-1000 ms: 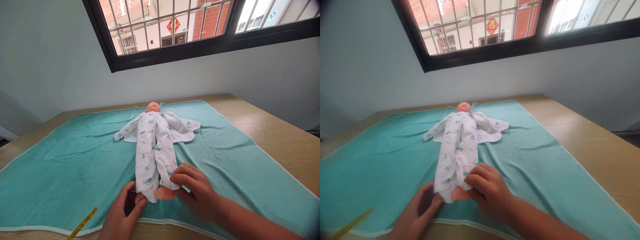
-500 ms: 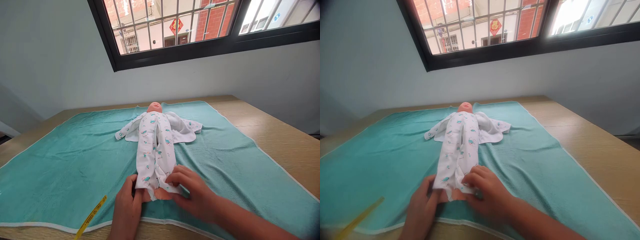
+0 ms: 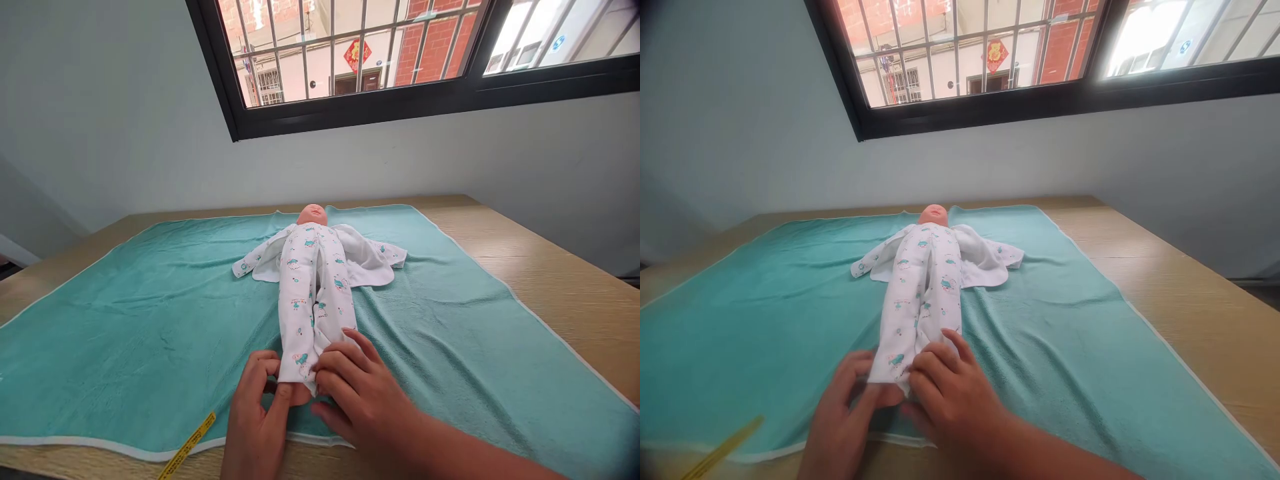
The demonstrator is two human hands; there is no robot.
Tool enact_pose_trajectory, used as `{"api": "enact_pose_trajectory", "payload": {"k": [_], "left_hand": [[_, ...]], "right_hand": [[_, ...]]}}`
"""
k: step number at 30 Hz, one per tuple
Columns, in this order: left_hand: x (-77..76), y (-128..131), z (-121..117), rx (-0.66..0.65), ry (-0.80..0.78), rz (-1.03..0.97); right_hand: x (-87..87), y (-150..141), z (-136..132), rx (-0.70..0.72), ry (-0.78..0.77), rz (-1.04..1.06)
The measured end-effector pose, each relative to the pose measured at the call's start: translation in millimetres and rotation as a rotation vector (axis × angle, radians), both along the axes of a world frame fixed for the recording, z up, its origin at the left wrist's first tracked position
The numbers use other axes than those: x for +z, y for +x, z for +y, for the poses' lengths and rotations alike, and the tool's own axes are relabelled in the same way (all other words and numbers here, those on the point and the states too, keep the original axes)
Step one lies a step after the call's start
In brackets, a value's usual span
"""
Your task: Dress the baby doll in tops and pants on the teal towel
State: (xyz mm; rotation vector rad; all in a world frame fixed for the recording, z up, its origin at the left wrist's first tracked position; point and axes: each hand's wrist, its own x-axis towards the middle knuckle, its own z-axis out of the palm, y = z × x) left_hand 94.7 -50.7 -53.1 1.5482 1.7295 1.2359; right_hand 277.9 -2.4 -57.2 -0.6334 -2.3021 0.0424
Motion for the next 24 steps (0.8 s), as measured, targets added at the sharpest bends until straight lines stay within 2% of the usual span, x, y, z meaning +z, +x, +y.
{"api": "enact_pose_trajectory", "payload": {"k": [4,7,10,13,16,20,24], "left_hand": [[-2.0,0,1,-0.017,-0.053,-0.065],[-6.1,1,1,-0.025,-0.091,-0.123],[-11.1,5,0,0.018,-0.084,-0.118],[-13.6,12,0,0.099,-0.026,-0.031],[-12.6,19,2,0.114,0.013,0.054],[-10.3,22,9,0.151,0.082,0.227],[-13.8,19,11,0.18,0.197,0.369]], "right_hand": [[-5.2,-6,0,-0.043,-0.017,0.004],[-10.8,-8,-1,-0.014,-0.023,0.049],[-8.7,-7,-1,0.035,-0.066,0.134],[-0.6,-5,0,0.083,-0.11,0.213],[4.7,-3,1,0.143,-0.114,0.232],[4.0,-1,0,0.203,-0.109,0.197],[0.3,-1,-2,0.188,-0.122,0.161]]}}
